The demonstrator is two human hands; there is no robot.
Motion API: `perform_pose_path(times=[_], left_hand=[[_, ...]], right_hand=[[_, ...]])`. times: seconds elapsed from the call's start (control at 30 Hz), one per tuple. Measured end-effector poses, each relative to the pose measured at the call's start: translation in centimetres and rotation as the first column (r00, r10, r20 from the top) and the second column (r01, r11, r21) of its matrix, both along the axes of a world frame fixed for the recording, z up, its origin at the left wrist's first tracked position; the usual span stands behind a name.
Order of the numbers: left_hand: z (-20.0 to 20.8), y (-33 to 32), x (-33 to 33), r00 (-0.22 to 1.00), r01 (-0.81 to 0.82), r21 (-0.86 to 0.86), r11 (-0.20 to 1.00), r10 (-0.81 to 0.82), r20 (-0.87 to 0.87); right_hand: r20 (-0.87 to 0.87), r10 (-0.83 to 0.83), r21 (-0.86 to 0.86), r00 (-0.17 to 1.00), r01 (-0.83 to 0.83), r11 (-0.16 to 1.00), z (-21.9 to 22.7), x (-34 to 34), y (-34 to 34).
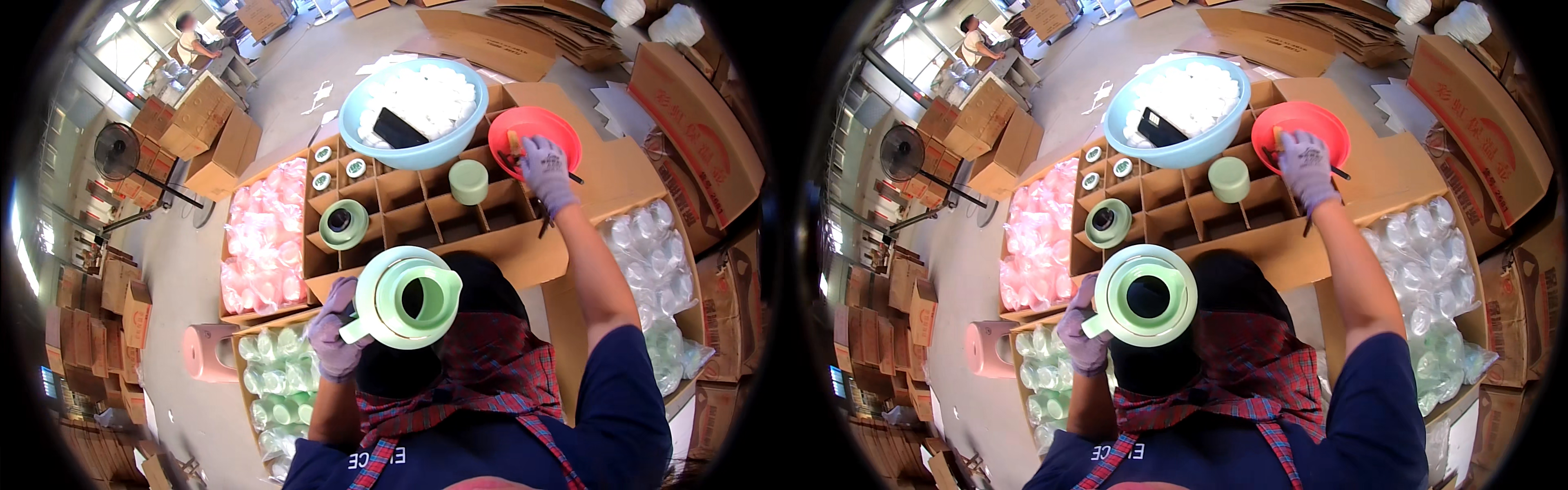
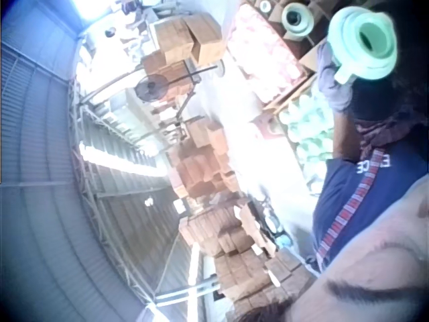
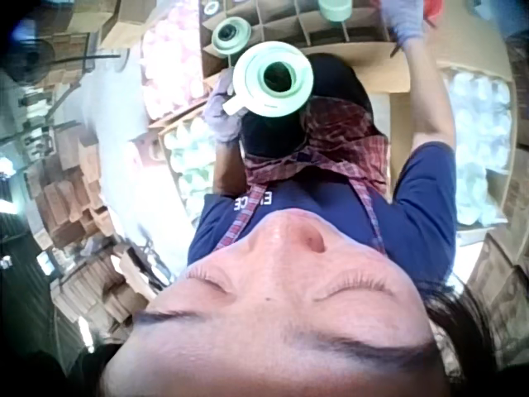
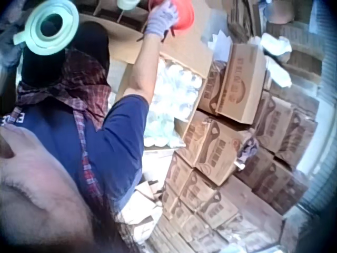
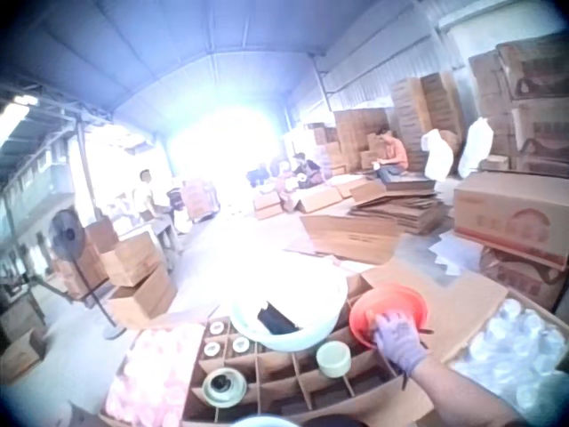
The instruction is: The person assembles plastic kettles by inserting metal strainers and screwing on lids. They handle white and light green kettles, placing the finished units into a cardboard box with dividers. The person wears purple gloves and works in a warehouse environment.
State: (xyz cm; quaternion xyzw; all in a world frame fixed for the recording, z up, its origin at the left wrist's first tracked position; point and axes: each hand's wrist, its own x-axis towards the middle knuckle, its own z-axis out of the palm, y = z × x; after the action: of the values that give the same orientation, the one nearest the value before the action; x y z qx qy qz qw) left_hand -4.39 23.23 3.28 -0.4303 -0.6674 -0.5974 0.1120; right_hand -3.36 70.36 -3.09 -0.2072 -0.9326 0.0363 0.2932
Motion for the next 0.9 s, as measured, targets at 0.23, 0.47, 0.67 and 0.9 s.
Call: perform_pose_path(times=[0.23, 0.47, 0.67, 0.9], left_hand=[[0.7, 1.2, 3.9, 0.982, -0.129, -0.106, 0.986, 0.112, -0.154], [-4.4, -4.5, 1.0, 0.906, -0.050, -0.554, 0.831, -0.196, -0.376], [-2.2, -0.9, -1.5, 0.964, 0.154, -0.160, 0.975, -0.113, 0.242], [-7.3, -0.1, -2.2, 0.933, 0.217, 0.044, 0.975, -0.220, 0.285]], right_hand=[[-0.452, 0.307, -0.839, 0.838, -0.282, -0.466, 3.0, 2.2, -20.5], [-0.462, 0.628, -0.593, 0.627, -0.744, 0.306, 6.1, 1.2, -19.4], [0.074, 0.922, -0.562, 0.380, -0.748, 0.353, 7.6, 3.2, -24.0], [-0.081, 0.747, -0.255, 0.660, -0.738, 0.624, 1.7, -19.5, -24.2]])
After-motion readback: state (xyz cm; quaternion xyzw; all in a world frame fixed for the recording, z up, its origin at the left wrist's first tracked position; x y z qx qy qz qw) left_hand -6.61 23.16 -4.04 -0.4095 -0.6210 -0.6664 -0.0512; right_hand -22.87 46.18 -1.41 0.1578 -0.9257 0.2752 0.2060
